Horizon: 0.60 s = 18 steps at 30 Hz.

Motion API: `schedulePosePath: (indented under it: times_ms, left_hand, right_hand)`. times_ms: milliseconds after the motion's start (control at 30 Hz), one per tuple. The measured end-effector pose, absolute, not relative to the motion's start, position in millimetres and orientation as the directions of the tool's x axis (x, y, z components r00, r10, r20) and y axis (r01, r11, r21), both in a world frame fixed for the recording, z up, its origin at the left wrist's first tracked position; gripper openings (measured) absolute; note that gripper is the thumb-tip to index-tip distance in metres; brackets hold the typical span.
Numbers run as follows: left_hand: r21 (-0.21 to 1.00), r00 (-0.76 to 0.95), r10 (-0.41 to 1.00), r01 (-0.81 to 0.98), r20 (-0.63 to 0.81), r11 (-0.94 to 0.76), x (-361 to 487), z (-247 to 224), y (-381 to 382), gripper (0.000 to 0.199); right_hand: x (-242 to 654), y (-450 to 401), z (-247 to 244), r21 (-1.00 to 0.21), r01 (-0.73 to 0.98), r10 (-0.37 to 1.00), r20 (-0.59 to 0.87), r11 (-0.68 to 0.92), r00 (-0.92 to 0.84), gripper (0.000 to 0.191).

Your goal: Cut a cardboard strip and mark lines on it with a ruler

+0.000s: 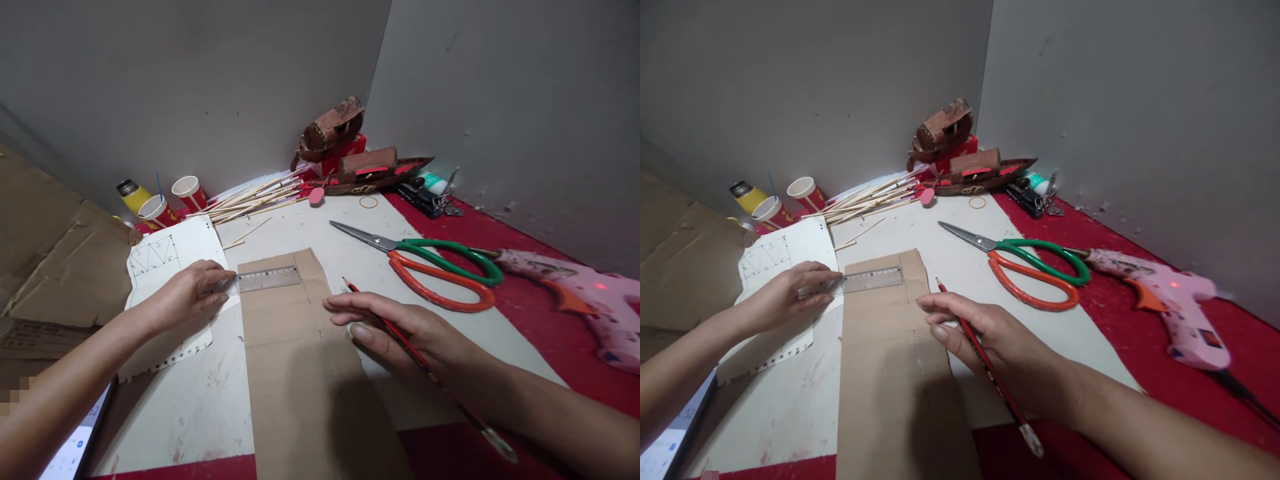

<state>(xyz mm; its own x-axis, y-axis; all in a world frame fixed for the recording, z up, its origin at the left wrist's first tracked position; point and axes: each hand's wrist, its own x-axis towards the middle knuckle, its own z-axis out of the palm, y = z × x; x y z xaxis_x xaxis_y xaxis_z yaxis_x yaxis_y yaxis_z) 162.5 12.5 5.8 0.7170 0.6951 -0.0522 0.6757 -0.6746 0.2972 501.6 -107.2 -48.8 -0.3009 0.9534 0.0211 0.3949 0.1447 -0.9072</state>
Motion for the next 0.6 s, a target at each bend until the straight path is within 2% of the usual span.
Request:
schedulePosePath:
  times_ms: [600]
  left_hand:
    - [0.280,0.699,0.707,0.704,-0.108,-0.653,165.5,4.5,13.3,0.037]
  right_hand:
    - [500.5,-106.7,-49.3,-0.906,0.412,0.956,-0.029,0.098,-0.291,0.044]
